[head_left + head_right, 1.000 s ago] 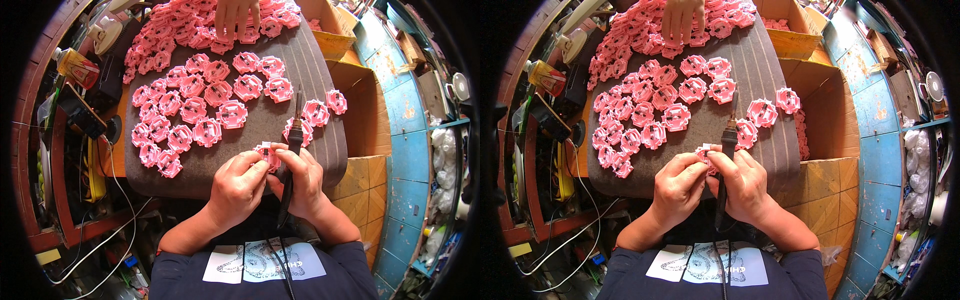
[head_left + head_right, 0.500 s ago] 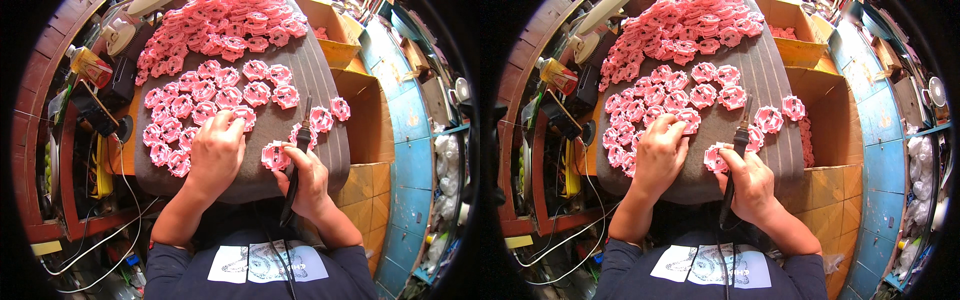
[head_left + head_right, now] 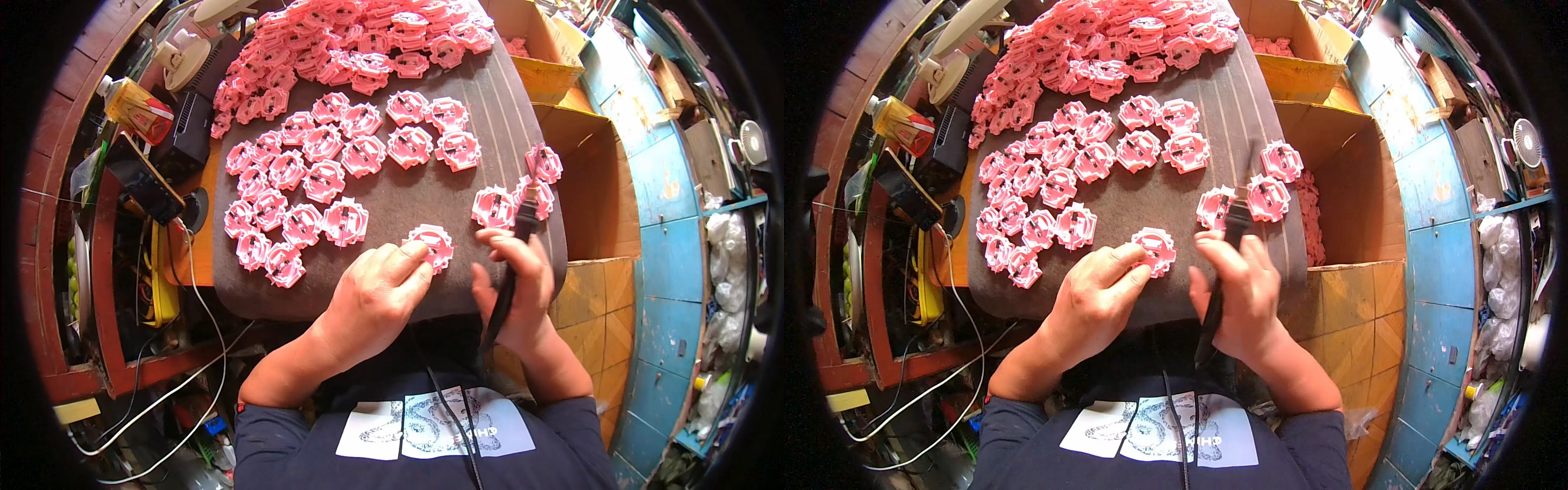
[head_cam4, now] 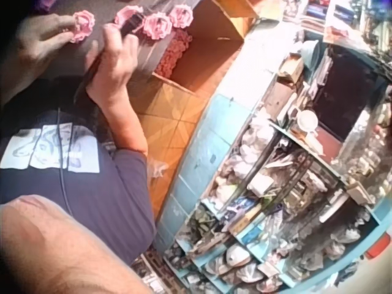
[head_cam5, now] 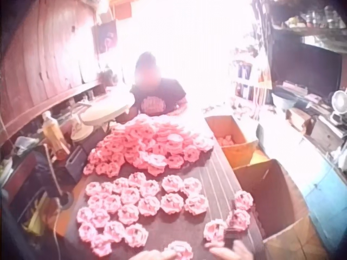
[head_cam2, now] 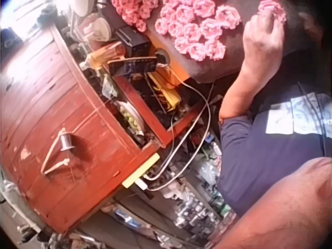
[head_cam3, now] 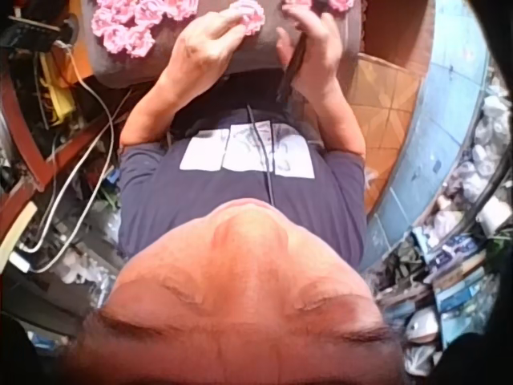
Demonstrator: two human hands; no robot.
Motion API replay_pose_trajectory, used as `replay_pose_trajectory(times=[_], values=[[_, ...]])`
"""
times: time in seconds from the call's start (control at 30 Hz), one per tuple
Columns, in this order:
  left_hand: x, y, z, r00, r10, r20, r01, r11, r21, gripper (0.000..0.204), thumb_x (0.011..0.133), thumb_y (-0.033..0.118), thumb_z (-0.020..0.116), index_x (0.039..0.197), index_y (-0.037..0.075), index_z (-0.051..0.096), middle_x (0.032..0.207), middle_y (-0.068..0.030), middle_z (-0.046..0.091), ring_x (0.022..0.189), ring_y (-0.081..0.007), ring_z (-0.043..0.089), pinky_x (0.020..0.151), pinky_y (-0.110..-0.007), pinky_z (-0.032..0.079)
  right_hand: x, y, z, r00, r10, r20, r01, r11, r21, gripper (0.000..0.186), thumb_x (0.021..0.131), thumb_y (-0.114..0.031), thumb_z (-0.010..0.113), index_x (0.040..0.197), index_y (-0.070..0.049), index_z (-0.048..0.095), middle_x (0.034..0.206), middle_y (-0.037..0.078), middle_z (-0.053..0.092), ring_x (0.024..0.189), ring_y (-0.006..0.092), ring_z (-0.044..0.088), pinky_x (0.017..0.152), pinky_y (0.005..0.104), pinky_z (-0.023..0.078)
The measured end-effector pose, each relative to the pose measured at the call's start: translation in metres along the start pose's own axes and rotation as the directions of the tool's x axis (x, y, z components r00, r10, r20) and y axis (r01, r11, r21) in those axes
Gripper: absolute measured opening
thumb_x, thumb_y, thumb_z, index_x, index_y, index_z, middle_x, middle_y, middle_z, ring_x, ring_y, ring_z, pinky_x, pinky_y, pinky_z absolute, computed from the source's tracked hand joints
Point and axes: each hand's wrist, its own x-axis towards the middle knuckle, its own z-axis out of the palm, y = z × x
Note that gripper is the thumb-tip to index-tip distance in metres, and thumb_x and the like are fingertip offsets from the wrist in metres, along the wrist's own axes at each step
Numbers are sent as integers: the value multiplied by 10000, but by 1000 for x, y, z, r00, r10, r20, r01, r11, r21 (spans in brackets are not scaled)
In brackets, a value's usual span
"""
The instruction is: The person uses a soldering iron to apply heat to small pink plastic components on a workbench. They pick up each piece, apply the soldering iron to specific areas, and place the finished pieces aside. The process is repeated for multiple components.
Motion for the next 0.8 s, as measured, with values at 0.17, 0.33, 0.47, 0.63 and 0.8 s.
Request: replay_pose_trajectory(times=[0.17, 0.33, 0.47, 0.63, 0.8], values=[[2, -2, 1, 997, 63, -36, -65, 996, -65, 391, 752, -27, 726, 1143, -17, 736, 1202, -129, 699, 929, -298, 680, 794, -401, 548, -5, 4, 14, 998, 14, 54, -13, 1000, -1, 504, 850, 87, 747, 1304, -19, 555, 1049, 155, 698, 759, 300, 612, 664, 406, 510], [3, -7, 2, 995, 86, -47, -89, 994, -70, 375, 759, -6, 753, 1134, -5, 739, 1216, -128, 701, 947, -306, 683, 809, -412, 546, 1, 5, 16, 998, 22, 52, -23, 999, 33, 498, 863, 115, 721, 1312, -21, 556, 949, 119, 669, 716, 233, 594, 624, 356, 494], [5, -2, 4, 995, 34, -89, -46, 990, -132, 323, 796, 41, 816, 1107, 3, 736, 1188, -133, 701, 949, -308, 684, 820, -417, 550, 6, 2, 15, 998, 12, 59, -14, 999, 41, 482, 868, 114, 712, 1306, -17, 560, 925, 121, 659, 707, 233, 603, 623, 354, 496], [6, 2, 6, 986, -88, -144, 75, 993, -93, 299, 822, 10, 830, 1105, 19, 734, 1148, -152, 692, 919, -315, 698, 823, -424, 569, 3, -5, 17, 996, 48, 71, -57, 990, 132, 477, 860, 85, 712, 1308, -12, 583, 945, 158, 686, 723, 349, 596, 657, 466, 488], [4, 6, 21, 956, -153, -251, 86, 962, -257, 329, 839, -77, 778, 1154, -3, 722, 1127, -178, 681, 909, -324, 711, 773, -389, 602, -4, -3, 24, 997, 65, 31, -69, 986, 149, 498, 853, 84, 711, 1321, -8, 568, 908, 149, 673, 716, 330, 616, 645, 440, 499]])
